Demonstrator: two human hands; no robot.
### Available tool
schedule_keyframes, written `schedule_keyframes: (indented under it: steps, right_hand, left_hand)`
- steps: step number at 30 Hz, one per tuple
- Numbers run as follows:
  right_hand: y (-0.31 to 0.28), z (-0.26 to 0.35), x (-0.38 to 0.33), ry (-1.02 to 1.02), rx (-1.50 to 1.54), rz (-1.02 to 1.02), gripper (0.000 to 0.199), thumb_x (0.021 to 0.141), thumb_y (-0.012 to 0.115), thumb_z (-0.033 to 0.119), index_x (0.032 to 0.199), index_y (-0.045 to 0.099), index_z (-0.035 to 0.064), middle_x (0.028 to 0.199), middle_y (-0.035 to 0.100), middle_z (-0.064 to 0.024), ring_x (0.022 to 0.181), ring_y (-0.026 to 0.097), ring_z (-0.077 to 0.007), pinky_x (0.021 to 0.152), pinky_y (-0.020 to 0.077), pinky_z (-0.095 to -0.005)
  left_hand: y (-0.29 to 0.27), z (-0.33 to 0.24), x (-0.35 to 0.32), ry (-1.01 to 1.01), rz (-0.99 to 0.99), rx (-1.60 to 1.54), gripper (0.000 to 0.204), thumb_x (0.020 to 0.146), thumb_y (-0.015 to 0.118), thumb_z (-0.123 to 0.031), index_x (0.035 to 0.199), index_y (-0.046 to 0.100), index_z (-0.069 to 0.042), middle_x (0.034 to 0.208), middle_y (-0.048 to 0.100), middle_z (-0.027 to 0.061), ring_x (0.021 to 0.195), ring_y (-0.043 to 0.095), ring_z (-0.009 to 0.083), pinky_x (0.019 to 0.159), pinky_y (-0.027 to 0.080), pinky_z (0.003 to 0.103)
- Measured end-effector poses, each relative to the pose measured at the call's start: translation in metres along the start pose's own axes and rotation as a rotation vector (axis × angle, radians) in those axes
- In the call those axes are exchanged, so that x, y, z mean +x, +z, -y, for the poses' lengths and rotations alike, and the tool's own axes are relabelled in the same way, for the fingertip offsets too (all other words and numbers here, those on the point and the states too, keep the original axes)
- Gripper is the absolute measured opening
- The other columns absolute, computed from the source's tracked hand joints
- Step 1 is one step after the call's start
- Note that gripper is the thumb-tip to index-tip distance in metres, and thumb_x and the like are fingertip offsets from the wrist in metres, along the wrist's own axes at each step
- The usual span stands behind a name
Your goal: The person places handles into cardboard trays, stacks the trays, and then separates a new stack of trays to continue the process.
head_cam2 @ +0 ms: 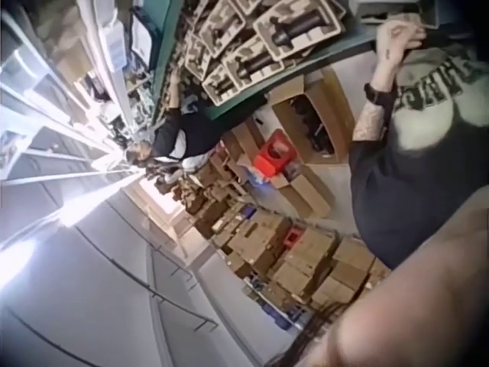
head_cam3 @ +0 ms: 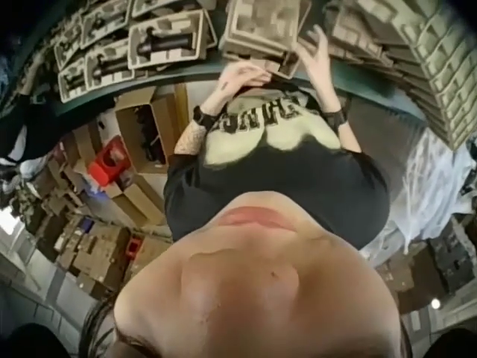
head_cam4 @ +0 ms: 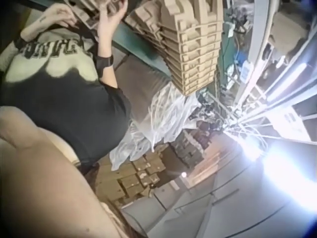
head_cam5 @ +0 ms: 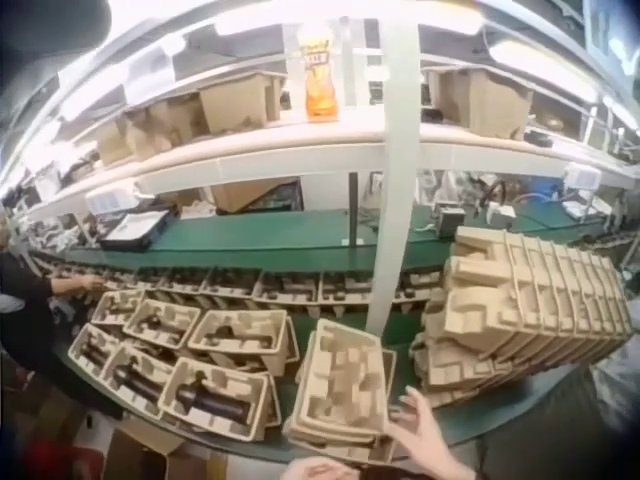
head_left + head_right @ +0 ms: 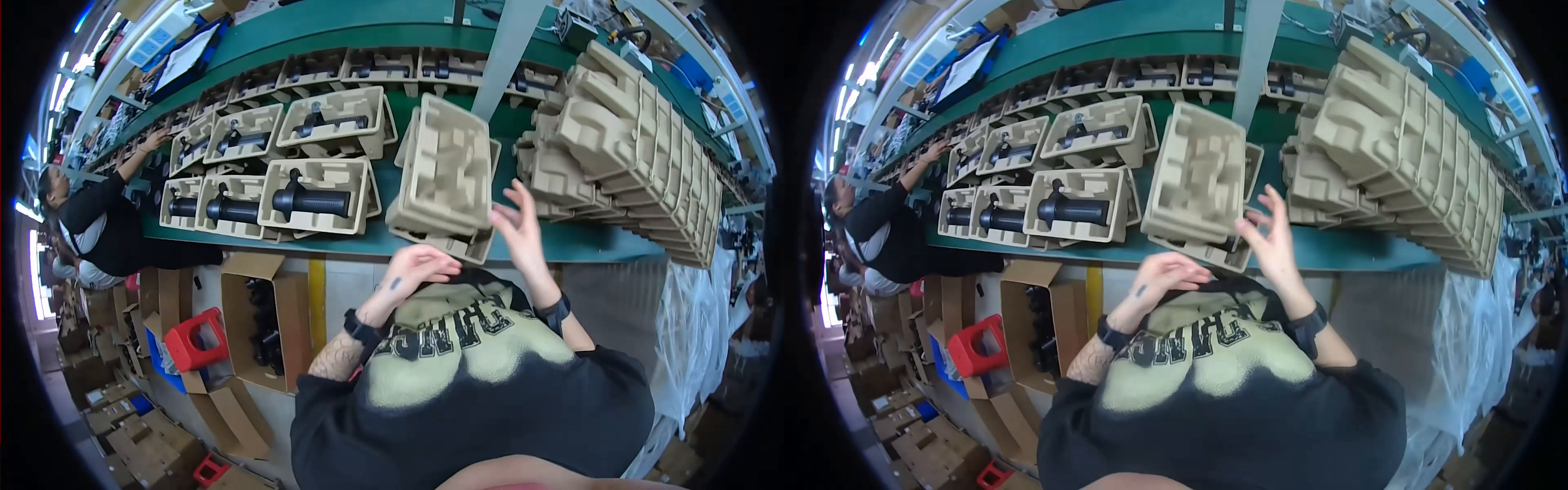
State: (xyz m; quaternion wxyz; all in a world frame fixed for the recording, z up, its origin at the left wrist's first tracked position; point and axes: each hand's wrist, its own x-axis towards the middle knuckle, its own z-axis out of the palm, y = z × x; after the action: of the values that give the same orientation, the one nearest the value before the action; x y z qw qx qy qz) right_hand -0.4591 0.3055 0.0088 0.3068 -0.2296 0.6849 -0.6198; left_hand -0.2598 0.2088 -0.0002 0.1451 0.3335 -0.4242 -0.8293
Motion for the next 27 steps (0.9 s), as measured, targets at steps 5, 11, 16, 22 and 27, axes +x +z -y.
schedule_keyframes:
  steps: [5,11,16,22,27]
  right_hand:
    - [0.027,-0.071,0.003,0.161,0.065,0.200,0.057,0.089,0.061,0.018,0.137,0.038,-0.0002,0.128,0.050,-0.0161,0.112,0.055,-0.0234,0.085,0.0514,-0.0391]
    - [0.041,-0.033,0.003,0.380,0.332,-0.183,0.056,0.090,0.055,0.042,0.125,0.045,-0.0005,0.114,0.054,-0.0116,0.094,0.059,-0.0199,0.074,0.0523,-0.0324]
    - [0.016,-0.029,0.017,0.440,0.087,-0.230,0.050,0.088,0.057,0.043,0.117,0.054,0.0025,0.105,0.056,-0.0067,0.090,0.059,-0.0161,0.071,0.0499,-0.0312]
    - [-0.016,-0.025,0.027,0.050,-0.014,-0.173,0.041,0.086,0.064,0.036,0.112,0.062,0.0039,0.100,0.061,-0.0051,0.083,0.060,-0.0161,0.073,0.0495,-0.0305]
    - [0.002,-0.017,0.010,-0.188,-0.515,-0.352,0.037,0.083,0.068,0.024,0.112,0.062,0.0014,0.092,0.065,-0.0093,0.077,0.061,-0.0223,0.072,0.0501,-0.0326]
  left_hand:
    - [-0.026,-0.023,0.020,-0.085,0.416,0.448,0.017,0.094,0.055,-0.010,0.102,0.065,0.002,0.104,0.068,0.0121,0.089,0.067,0.0185,0.076,0.054,0.028]
    - [-0.052,-0.090,0.060,0.769,-0.131,0.887,0.029,0.094,0.057,-0.023,0.115,0.061,-0.003,0.118,0.060,0.0164,0.110,0.059,0.0281,0.088,0.049,0.036]
    - [-0.036,-0.072,0.065,0.695,0.258,0.984,0.047,0.091,0.059,-0.030,0.132,0.050,-0.010,0.129,0.052,0.0186,0.117,0.053,0.0358,0.099,0.043,0.041]
    - [-0.046,-0.078,0.020,0.548,0.844,1.195,0.036,0.088,0.064,-0.023,0.120,0.061,-0.007,0.100,0.067,0.0121,0.092,0.066,0.0262,0.081,0.052,0.033]
    - [-0.056,-0.112,0.035,0.767,-0.098,1.237,0.023,0.087,0.065,-0.022,0.099,0.062,-0.002,0.078,0.067,0.0142,0.069,0.066,0.0263,0.065,0.051,0.032]
